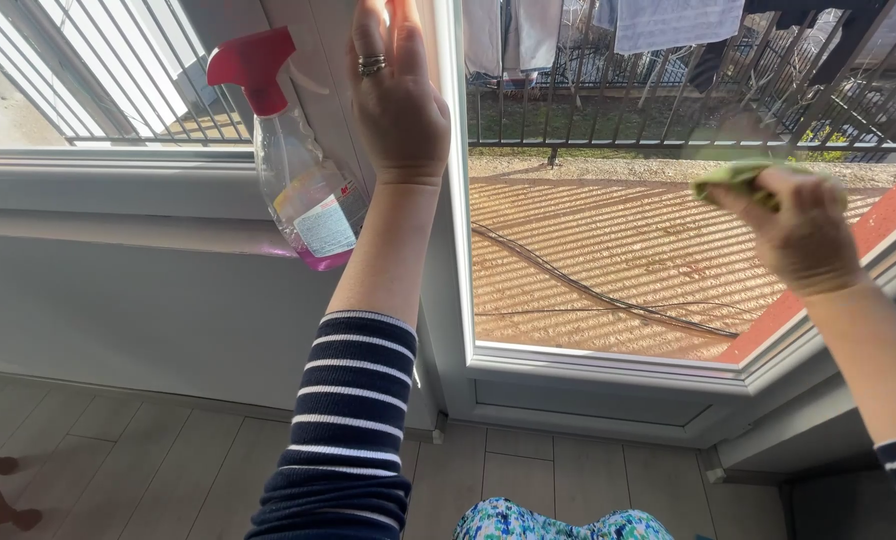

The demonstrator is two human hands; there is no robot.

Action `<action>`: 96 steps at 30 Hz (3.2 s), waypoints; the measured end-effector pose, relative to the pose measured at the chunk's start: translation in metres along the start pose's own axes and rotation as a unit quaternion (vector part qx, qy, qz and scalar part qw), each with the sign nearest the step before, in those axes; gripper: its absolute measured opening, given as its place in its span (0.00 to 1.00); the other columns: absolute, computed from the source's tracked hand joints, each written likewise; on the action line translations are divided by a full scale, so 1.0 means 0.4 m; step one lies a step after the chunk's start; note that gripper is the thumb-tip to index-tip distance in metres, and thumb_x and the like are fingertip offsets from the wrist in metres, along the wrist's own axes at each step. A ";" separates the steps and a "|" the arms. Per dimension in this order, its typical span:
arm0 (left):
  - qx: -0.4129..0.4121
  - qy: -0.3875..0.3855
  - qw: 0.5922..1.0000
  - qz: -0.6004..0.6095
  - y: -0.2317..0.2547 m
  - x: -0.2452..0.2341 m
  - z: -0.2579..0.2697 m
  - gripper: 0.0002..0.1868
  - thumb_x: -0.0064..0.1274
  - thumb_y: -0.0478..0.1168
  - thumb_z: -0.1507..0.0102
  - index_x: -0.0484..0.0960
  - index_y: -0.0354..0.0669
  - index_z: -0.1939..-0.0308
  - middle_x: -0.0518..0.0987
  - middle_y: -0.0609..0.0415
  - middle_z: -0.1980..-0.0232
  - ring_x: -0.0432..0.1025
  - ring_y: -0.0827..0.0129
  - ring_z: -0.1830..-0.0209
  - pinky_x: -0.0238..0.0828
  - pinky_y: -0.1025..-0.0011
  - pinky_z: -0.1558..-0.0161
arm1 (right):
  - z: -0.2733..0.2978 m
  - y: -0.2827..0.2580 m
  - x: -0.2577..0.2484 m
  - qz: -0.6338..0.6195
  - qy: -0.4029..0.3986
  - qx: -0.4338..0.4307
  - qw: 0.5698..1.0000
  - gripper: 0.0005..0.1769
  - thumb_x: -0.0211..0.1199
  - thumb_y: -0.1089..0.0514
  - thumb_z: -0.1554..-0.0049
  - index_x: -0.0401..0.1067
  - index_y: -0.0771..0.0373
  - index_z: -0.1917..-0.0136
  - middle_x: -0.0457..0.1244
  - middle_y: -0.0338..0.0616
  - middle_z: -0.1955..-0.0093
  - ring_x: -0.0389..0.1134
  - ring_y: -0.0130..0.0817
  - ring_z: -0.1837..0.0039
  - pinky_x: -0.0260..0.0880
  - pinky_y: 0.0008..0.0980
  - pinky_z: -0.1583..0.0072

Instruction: Wiping the glass pane of a balcony door using a cleaning cloth.

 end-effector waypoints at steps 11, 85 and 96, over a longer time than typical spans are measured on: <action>-0.006 0.003 1.000 0.002 0.000 -0.005 0.000 0.31 0.39 0.25 0.38 0.68 0.42 0.29 0.62 0.38 0.28 0.68 0.42 0.31 0.72 0.55 0.29 | -0.024 -0.016 -0.111 0.176 0.354 -0.056 0.917 0.26 0.67 0.68 0.24 0.65 0.58 0.18 0.58 0.59 0.42 0.57 0.52 0.41 0.66 0.47 0.42; 0.059 0.064 0.993 0.074 0.048 -0.084 -0.015 0.25 0.26 0.28 0.29 0.76 0.30 0.34 0.61 0.40 0.31 0.74 0.38 0.33 0.78 0.52 0.32 | 0.319 0.328 -0.067 0.133 0.440 0.254 0.851 0.33 0.51 0.71 0.31 0.48 0.53 0.18 0.51 0.53 0.36 0.62 0.56 0.36 0.67 0.48 0.34; 0.042 0.076 0.995 0.046 0.016 -0.053 -0.001 0.24 0.27 0.26 0.31 0.80 0.25 0.41 0.58 0.37 0.29 0.69 0.37 0.27 0.78 0.50 0.28 | 0.540 0.250 0.351 -0.023 0.417 0.451 0.789 0.32 0.52 0.68 0.32 0.48 0.58 0.18 0.51 0.58 0.36 0.63 0.62 0.34 0.63 0.49 0.32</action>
Point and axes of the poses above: each hand's wrist, its own z-axis away from the middle knuckle, its own x-axis out of the palm, y = z × x, the point moved 10 cm from there along -z, towards the middle knuckle
